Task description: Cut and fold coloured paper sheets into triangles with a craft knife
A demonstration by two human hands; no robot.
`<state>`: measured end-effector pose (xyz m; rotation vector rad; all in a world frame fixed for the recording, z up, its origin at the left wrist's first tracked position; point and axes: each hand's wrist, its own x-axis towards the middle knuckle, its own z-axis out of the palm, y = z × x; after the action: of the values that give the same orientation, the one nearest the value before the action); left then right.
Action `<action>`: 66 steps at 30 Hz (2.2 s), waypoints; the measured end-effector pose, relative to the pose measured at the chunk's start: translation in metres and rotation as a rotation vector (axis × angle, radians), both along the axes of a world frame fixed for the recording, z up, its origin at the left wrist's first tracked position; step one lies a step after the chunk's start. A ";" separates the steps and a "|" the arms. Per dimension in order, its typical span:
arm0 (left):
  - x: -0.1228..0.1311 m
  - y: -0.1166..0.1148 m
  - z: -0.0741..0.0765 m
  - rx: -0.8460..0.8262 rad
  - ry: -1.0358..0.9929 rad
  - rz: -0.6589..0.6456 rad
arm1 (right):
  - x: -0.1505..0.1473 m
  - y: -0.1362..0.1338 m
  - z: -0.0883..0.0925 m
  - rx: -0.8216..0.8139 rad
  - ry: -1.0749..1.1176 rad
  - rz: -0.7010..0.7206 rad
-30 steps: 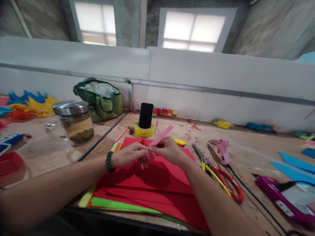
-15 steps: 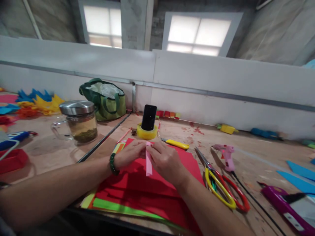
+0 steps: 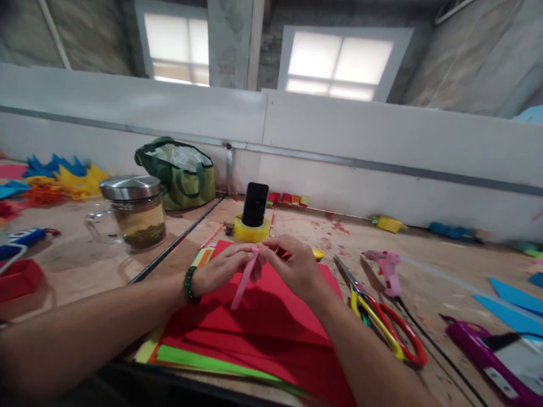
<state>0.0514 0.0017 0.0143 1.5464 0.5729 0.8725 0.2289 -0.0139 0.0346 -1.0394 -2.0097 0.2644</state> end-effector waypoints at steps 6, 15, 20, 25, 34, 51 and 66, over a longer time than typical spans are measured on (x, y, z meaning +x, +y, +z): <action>-0.001 -0.003 0.004 0.161 0.151 0.020 | -0.001 0.002 -0.003 0.010 -0.032 0.008; -0.001 0.001 0.003 0.233 0.254 -0.034 | -0.003 0.000 -0.003 -0.020 -0.076 -0.002; -0.002 0.002 0.003 0.303 0.289 -0.004 | 0.004 0.003 0.001 -0.037 -0.095 0.078; -0.002 0.000 0.004 0.368 0.322 0.048 | 0.009 0.004 0.001 0.063 -0.117 0.139; -0.001 -0.002 0.005 0.407 0.326 0.082 | 0.001 -0.003 0.004 0.181 -0.224 0.087; -0.011 0.000 0.003 0.946 0.080 0.775 | 0.012 0.023 -0.007 -0.283 0.425 -0.031; 0.002 0.014 -0.022 0.378 0.249 0.220 | -0.017 0.011 -0.017 -0.475 0.430 0.049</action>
<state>0.0535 0.0154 -0.0076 1.9797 0.8032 1.0020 0.2116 -0.0032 0.0175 -1.1026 -1.6121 0.9433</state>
